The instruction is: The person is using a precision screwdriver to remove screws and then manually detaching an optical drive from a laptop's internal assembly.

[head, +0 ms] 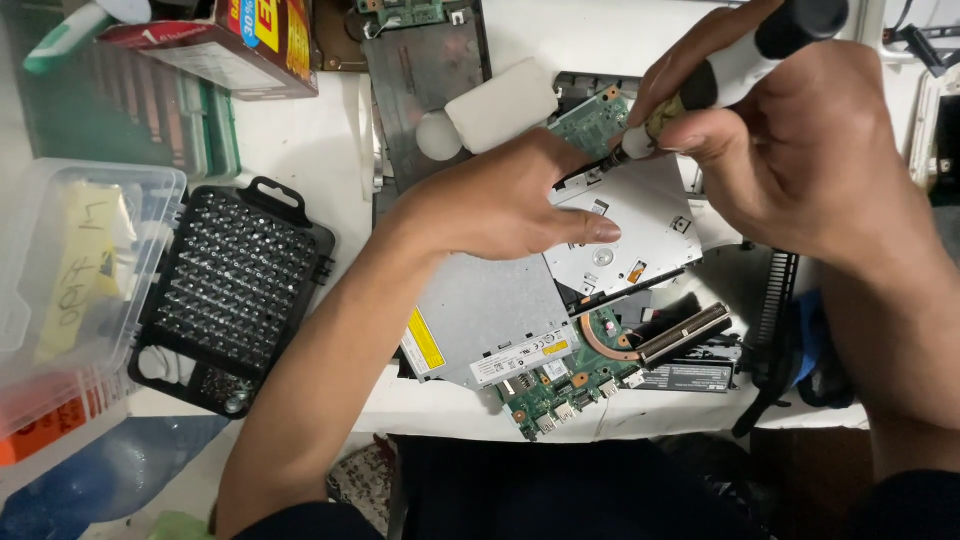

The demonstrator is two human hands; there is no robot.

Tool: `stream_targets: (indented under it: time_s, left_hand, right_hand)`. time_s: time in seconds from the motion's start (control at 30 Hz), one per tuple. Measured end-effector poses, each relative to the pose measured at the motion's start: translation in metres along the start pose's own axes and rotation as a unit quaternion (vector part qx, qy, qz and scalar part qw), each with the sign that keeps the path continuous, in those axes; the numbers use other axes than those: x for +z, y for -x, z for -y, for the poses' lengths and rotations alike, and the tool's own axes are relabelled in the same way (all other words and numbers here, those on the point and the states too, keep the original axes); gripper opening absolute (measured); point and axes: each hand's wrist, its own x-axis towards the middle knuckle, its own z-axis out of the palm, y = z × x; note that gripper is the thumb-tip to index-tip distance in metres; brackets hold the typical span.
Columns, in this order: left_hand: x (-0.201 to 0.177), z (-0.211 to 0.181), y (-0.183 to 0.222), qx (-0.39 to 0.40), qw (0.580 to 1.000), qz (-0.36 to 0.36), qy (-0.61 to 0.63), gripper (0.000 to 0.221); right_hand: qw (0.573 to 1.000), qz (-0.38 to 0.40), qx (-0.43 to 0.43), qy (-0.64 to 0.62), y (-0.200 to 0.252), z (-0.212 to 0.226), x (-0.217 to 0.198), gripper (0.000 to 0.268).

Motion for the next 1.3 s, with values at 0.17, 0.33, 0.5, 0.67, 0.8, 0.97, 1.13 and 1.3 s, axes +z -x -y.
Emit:
stream_targets:
  time_s: [0.17,0.33,0.5,0.67,0.8,0.97,1.13,1.3]
  left_hand:
    - [0.000,-0.001,0.000,-0.005,1.000,0.000,-0.002,0.036]
    - [0.000,-0.003,0.000,-0.036,0.999,0.015,0.017,0.022]
    - [-0.002,-0.006,0.000,-0.075,0.997,0.020,0.009,0.021]
    - [-0.001,-0.004,0.001,-0.056,0.998,0.015,0.021,0.022]
    - [0.000,-0.001,0.000,-0.021,0.999,0.009,0.026,0.025]
    - [-0.002,-0.001,0.000,-0.076,0.996,0.022,0.031,0.018]
    - [-0.003,0.003,0.002,0.036,0.998,0.018,0.042,0.018]
    - [-0.008,-0.015,0.003,-0.126,0.991,0.034,0.038,0.028]
  right_hand:
    - [1.000,0.009,-0.007,0.017,-0.001,0.001,0.000,0.046]
    - [0.999,0.019,-0.002,0.038,0.000,0.001,-0.001,0.045]
    - [0.999,0.009,-0.035,0.014,0.001,-0.002,0.002,0.041]
    - [0.998,-0.005,-0.052,0.018,0.000,-0.006,0.002,0.054]
    - [0.997,-0.003,-0.072,0.021,-0.001,-0.006,0.000,0.052]
    - [0.994,0.032,-0.100,0.013,0.000,-0.008,-0.007,0.040]
    - [0.986,0.042,-0.066,-0.147,0.000,-0.015,-0.013,0.035]
    - [0.965,0.061,0.032,-0.253,0.000,-0.030,-0.015,0.039]
